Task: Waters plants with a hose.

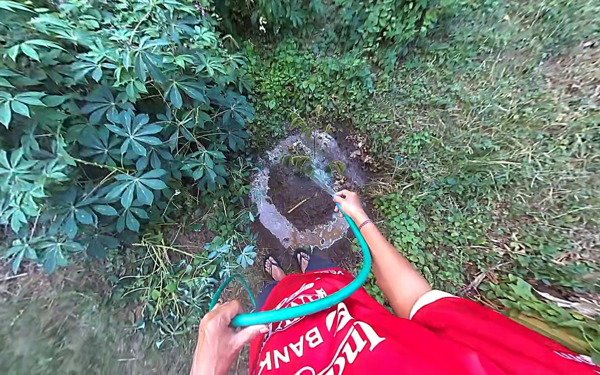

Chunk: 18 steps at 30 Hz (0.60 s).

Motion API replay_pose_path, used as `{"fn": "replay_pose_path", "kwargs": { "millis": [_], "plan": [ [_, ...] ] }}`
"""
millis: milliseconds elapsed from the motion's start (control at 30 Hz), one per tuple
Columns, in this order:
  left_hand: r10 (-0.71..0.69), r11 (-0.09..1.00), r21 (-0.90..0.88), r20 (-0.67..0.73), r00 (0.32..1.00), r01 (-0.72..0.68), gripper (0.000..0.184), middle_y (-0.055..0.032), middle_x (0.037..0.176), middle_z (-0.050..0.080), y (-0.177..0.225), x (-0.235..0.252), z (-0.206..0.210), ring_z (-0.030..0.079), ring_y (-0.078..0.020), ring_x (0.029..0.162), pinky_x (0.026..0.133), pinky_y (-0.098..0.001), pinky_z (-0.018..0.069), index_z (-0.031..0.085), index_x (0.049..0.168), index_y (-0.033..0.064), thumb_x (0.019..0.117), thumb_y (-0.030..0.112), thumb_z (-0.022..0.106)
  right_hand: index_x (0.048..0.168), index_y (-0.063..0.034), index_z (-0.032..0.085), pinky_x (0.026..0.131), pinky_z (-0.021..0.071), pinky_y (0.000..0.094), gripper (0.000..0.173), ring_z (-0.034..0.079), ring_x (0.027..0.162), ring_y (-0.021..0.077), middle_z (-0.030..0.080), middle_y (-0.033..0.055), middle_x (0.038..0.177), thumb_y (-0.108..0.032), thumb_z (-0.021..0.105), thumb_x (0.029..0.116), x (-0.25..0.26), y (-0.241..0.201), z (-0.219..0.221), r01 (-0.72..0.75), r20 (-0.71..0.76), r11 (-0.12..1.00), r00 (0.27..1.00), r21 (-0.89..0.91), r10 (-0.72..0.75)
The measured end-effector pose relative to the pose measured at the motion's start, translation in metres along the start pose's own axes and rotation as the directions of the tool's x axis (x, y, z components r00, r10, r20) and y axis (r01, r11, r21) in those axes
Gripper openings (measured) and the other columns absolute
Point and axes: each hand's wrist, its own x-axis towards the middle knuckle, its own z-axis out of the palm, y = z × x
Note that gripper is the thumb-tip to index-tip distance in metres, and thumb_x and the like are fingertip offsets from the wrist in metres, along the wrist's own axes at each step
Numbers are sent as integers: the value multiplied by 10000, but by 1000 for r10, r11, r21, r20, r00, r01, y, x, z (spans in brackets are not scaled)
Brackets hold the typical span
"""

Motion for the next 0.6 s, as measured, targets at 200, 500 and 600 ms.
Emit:
{"fn": "replay_pose_path", "kwargs": {
  "millis": [200, 500, 600],
  "plan": [
    [5, 1000, -9, 20, 1000, -5, 627, 103, 543, 466, -1, 4, -1, 452, -43, 500, 517, -285, 401, 553, 614, 211, 721, 810, 705, 1307, -38, 592, 542, 521, 290, 294, 593, 552, 139, 672, 116, 841, -204, 541, 1070, -11, 13, 14, -67, 137, 994, 988, -90, 79],
    [13, 999, -35, 34, 999, -12, 619, 109, 547, 471, -3, 4, -7, 461, -33, 515, 541, -275, 419, 560, 620, 215, 725, 808, 705, 1311, -34, 575, 522, 504, 275, 291, 575, 537, 128, 650, 96, 804, -195, 535, 1073, -28, 28, 34, -103, 211, 994, 972, -30, 107],
    [29, 999, -38, 42, 999, -27, 615, 113, 556, 487, -5, 6, -8, 470, -31, 516, 531, -273, 415, 562, 620, 223, 720, 812, 705, 1309, -41, 592, 537, 504, 277, 291, 576, 541, 124, 665, 94, 789, -206, 528, 1078, -20, 19, 23, -43, 132, 999, 990, -7, 43]
  ]
}}
